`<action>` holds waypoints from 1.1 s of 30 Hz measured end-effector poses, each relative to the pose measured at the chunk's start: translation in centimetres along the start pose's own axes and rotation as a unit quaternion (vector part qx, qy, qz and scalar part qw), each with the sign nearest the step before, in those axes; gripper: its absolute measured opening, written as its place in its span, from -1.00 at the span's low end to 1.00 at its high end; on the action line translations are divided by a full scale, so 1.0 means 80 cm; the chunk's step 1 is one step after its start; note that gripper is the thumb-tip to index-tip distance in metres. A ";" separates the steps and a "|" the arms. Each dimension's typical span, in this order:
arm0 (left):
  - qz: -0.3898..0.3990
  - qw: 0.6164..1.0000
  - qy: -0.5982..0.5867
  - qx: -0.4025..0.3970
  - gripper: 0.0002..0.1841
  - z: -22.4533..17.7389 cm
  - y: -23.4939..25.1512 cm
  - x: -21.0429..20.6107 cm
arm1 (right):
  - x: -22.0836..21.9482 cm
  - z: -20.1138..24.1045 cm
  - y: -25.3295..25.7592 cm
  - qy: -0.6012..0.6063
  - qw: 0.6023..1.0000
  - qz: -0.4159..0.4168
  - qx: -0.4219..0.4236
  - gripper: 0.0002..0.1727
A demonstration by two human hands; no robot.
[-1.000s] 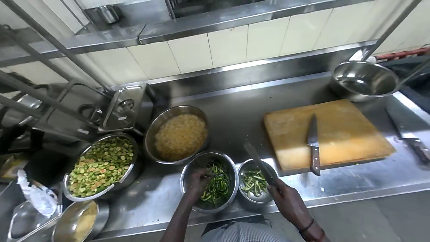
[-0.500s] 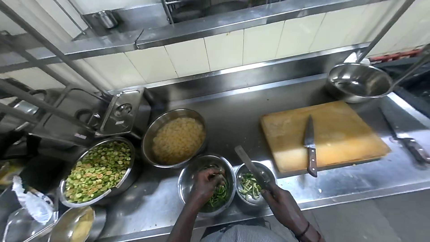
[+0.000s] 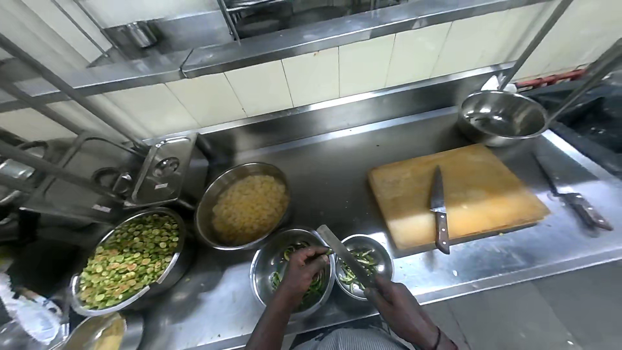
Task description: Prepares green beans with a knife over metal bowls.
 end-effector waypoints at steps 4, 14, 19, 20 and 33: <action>-0.018 1.000 0.000 -0.005 -0.92 -0.004 -0.001 0.003 | -0.003 0.003 -0.001 -0.030 0.999 0.013 -0.003 -0.58; -0.023 1.000 0.003 -0.006 -0.95 0.000 0.002 0.004 | -0.001 0.006 -0.004 -0.062 0.998 0.006 -0.013 -0.57; -0.024 1.000 -0.002 -0.003 -0.93 0.000 0.001 0.004 | -0.001 0.013 -0.008 -0.105 0.994 -0.001 -0.023 -0.57; -0.025 1.000 -0.003 0.002 -0.93 0.000 0.001 0.003 | -0.002 0.014 -0.009 -0.114 0.993 0.002 -0.031 -0.57; 0.001 0.980 -0.172 0.098 -0.95 0.027 -0.013 -0.038 | -0.018 0.027 -0.006 -0.107 0.993 0.045 -0.017 -0.58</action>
Point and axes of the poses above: each hand's wrist, its own y-axis towards the middle knuckle, its own x-axis out of the back of the hand, z = x × y, the point moved 10 cm from there along y, towards the middle knuckle, and after that the axes turned 5 degrees about -x, right-handed, at the moved point
